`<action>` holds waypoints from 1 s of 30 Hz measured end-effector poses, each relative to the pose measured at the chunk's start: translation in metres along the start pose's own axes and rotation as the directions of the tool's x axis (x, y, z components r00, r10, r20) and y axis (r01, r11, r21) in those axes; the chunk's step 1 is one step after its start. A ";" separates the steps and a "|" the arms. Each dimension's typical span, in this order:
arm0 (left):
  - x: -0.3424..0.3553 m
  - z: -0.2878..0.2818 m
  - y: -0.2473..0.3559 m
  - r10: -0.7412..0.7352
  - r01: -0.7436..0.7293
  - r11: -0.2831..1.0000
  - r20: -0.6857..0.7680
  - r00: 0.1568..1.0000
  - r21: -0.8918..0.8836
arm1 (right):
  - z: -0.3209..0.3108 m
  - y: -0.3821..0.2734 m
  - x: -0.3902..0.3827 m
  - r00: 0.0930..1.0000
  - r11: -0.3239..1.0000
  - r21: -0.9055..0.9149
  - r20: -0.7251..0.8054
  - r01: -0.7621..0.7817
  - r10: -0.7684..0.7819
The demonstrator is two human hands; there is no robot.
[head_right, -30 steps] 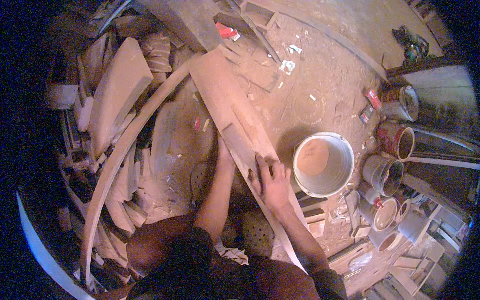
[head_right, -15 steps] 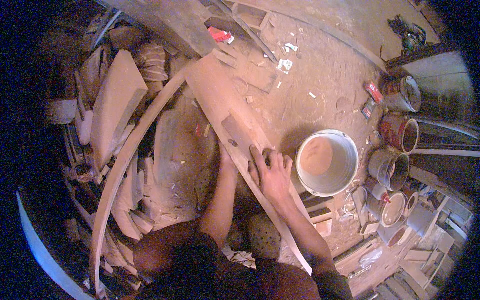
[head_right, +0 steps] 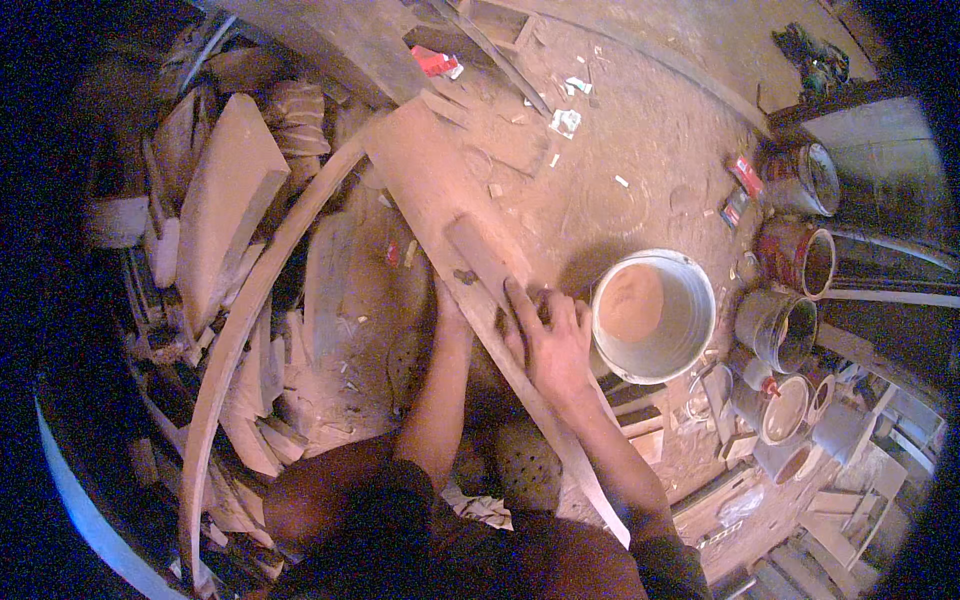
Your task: The person sits on the floor and repairs a long, curved wooden piece by applying glue to a gap and inserting a small wooden filler. They use a hammer to tap the filler into place and a scraper to smooth the surface.
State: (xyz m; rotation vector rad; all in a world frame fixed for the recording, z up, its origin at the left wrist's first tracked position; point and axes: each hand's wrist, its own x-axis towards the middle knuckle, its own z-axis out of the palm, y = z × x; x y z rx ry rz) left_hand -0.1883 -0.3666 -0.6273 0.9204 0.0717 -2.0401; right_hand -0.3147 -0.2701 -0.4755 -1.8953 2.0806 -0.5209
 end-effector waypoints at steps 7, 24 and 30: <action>0.033 -0.081 0.010 0.026 0.030 0.982 0.297 0.955 -0.184 | 0.021 -0.010 -0.005 0.999 1.000 -0.023 -0.034 -0.002 0.001; 0.004 -0.006 0.003 0.035 -0.033 0.998 -0.038 0.999 0.052 | 0.019 -0.003 -0.014 0.999 0.999 -0.017 -0.027 -0.043 0.042; 0.005 -0.008 -0.006 0.078 -0.069 0.991 -0.071 0.994 0.118 | 0.011 -0.005 -0.026 1.000 0.998 0.061 0.001 -0.022 0.022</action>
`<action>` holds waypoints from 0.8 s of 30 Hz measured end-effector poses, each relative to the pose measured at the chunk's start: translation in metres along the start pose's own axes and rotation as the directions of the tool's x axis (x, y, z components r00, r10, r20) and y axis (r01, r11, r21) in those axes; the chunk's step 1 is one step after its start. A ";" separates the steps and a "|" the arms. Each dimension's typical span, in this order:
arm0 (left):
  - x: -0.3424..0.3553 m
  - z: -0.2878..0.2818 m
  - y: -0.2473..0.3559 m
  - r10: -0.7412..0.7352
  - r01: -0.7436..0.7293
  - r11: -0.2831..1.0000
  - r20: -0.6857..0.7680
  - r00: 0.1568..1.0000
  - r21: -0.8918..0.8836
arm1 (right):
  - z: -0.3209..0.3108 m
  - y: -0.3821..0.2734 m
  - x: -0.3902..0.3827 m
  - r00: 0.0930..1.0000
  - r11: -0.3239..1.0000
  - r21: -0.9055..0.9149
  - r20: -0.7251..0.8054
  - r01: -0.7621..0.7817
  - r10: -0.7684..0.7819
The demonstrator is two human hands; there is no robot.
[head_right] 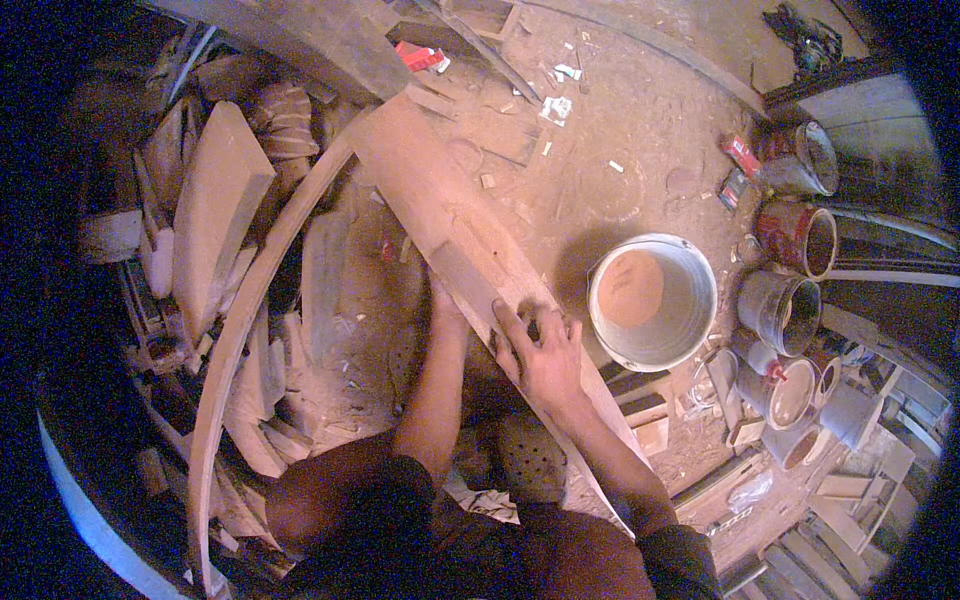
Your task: The person sits on the floor and repairs a long, curved wooden piece by applying glue to a gap and inserting a small wooden filler. They use a hammer to tap the filler into place and a scraper to smooth the surface.
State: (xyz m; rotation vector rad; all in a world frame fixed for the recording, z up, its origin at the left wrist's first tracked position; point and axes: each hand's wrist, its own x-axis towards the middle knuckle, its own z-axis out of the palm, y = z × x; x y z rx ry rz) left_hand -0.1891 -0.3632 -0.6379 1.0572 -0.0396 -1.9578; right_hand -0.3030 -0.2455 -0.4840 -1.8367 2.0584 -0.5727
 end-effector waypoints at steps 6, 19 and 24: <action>0.020 -0.031 -0.010 -0.011 0.066 0.980 0.280 0.960 -0.186 | 0.008 0.007 0.004 0.997 0.997 -0.061 -0.059 -0.051 0.048; 0.035 -0.066 0.004 0.055 0.171 0.930 0.584 0.810 -0.325 | 0.013 -0.003 0.014 0.998 1.000 0.023 -0.067 -0.013 0.014; 0.012 -0.013 -0.013 -0.017 0.019 0.992 0.014 1.000 -0.128 | -0.004 0.017 0.019 0.996 0.999 0.042 -0.088 0.007 -0.003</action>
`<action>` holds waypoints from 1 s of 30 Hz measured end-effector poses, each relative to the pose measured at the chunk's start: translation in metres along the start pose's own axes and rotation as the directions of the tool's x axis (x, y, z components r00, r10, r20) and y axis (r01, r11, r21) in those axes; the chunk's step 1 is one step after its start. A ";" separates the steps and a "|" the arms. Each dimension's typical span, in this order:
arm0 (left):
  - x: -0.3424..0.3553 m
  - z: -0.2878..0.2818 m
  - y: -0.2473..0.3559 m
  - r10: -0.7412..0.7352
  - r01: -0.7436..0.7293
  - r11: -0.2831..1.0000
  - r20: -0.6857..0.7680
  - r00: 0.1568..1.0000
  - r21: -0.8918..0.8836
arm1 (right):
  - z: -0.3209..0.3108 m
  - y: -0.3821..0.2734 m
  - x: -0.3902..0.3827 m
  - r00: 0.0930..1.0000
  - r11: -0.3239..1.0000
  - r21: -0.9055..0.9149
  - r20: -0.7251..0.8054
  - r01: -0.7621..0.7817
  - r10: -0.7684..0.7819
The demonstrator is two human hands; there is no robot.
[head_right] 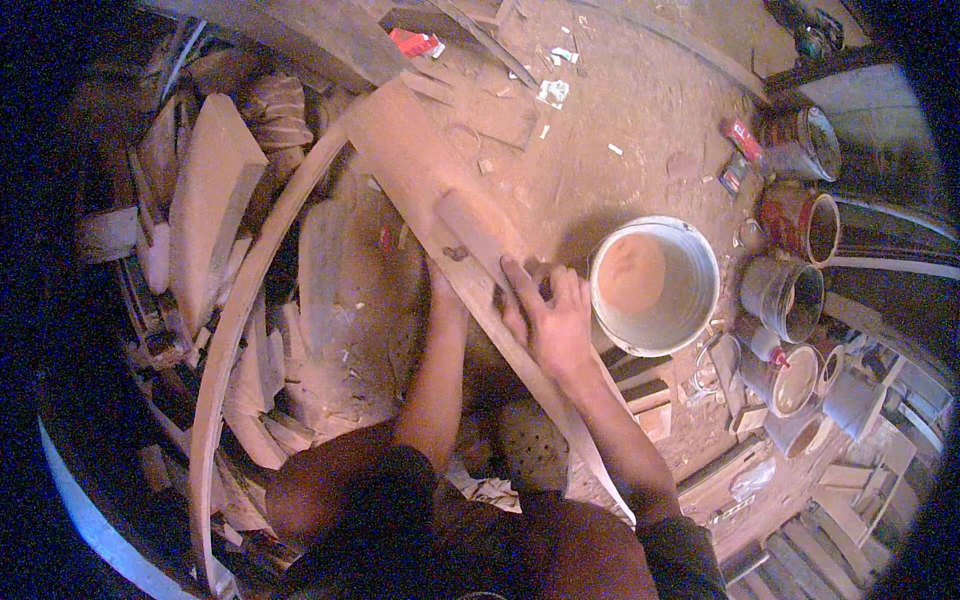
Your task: The person sits on the floor and repairs a long, curved wooden piece by applying glue to a gap and inserting a small wooden filler. They use a hammer to tap the filler into place and a scraper to smooth the surface.
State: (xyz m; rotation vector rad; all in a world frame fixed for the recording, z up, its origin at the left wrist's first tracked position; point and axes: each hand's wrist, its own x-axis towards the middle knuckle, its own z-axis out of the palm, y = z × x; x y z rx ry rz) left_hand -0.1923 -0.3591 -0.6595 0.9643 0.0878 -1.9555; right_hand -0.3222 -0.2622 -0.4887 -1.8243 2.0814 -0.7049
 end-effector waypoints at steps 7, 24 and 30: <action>0.008 -0.013 0.010 0.020 -0.019 1.000 -0.056 0.998 0.012 | 0.012 0.001 -0.002 1.000 0.994 -0.109 -0.005 -0.021 0.020; -0.012 0.014 0.014 0.003 0.001 0.998 -0.065 0.998 0.061 | 0.019 -0.006 -0.019 1.000 0.997 -0.077 -0.008 -0.028 0.027; -0.014 0.016 0.012 0.014 -0.016 0.999 0.039 0.999 0.047 | 0.007 -0.009 -0.006 1.000 1.000 0.001 -0.027 0.002 -0.002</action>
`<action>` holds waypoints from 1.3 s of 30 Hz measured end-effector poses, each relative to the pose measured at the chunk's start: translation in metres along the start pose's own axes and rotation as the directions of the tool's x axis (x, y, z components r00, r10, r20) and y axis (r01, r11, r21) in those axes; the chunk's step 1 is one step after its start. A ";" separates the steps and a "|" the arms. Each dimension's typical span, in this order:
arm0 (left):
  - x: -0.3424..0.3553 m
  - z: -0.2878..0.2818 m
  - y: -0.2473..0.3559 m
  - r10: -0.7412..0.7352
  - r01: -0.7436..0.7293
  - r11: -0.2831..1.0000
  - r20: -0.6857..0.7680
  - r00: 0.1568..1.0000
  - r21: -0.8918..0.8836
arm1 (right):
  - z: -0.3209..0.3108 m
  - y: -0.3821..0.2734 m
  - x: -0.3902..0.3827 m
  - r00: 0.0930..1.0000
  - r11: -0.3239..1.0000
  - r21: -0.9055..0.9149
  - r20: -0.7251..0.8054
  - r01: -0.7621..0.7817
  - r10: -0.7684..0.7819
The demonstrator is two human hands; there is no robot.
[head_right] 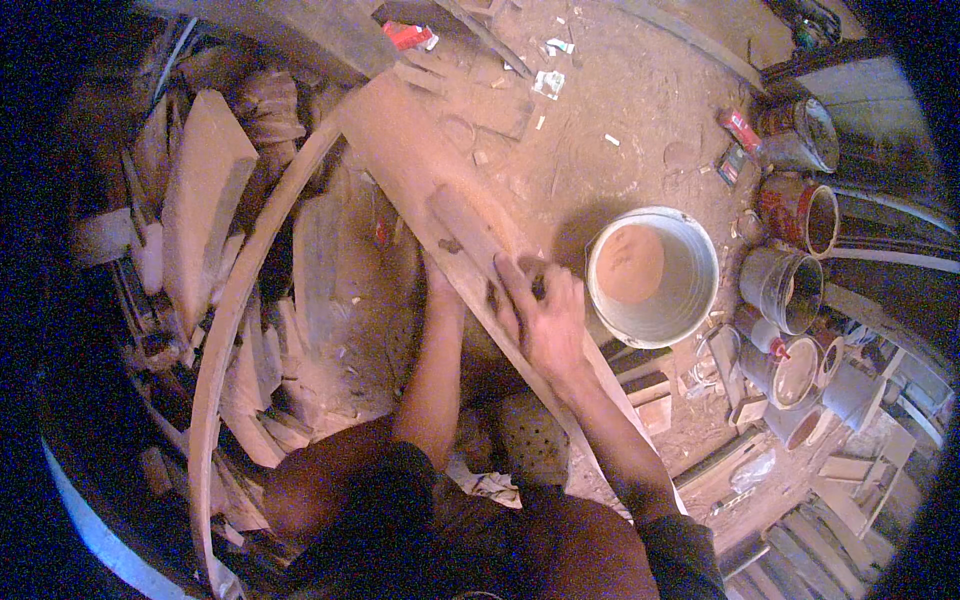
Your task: The person sits on the floor and repairs a long, curved wooden piece by applying glue to a gap and inserting a small wooden filler. They use a hammer to tap the filler into place and a scraper to smooth the surface.
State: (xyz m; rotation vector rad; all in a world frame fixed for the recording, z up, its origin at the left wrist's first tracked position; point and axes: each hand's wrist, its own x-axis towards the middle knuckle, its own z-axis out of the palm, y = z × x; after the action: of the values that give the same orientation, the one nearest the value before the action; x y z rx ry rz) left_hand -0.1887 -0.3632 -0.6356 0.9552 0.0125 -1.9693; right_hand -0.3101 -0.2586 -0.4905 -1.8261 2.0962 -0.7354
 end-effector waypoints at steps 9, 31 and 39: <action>0.012 -0.019 -0.009 0.057 -0.056 0.998 -0.051 0.997 0.009 | 0.012 0.015 0.007 1.000 0.996 -0.090 -0.024 -0.013 0.011; 0.026 -0.038 -0.001 -0.016 0.016 1.000 -0.021 1.000 -0.011 | 0.005 0.001 0.007 0.999 0.999 0.041 0.036 -0.016 0.014; 0.014 -0.014 -0.002 -0.034 0.034 0.998 -0.014 0.999 -0.050 | -0.002 0.019 0.041 1.000 1.000 0.010 0.016 0.005 -0.005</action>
State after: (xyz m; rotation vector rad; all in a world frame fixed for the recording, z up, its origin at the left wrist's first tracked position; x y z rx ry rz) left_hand -0.1854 -0.3677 -0.6549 0.9429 0.0864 -1.9838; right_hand -0.3337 -0.2969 -0.4936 -1.8266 2.0757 -0.7284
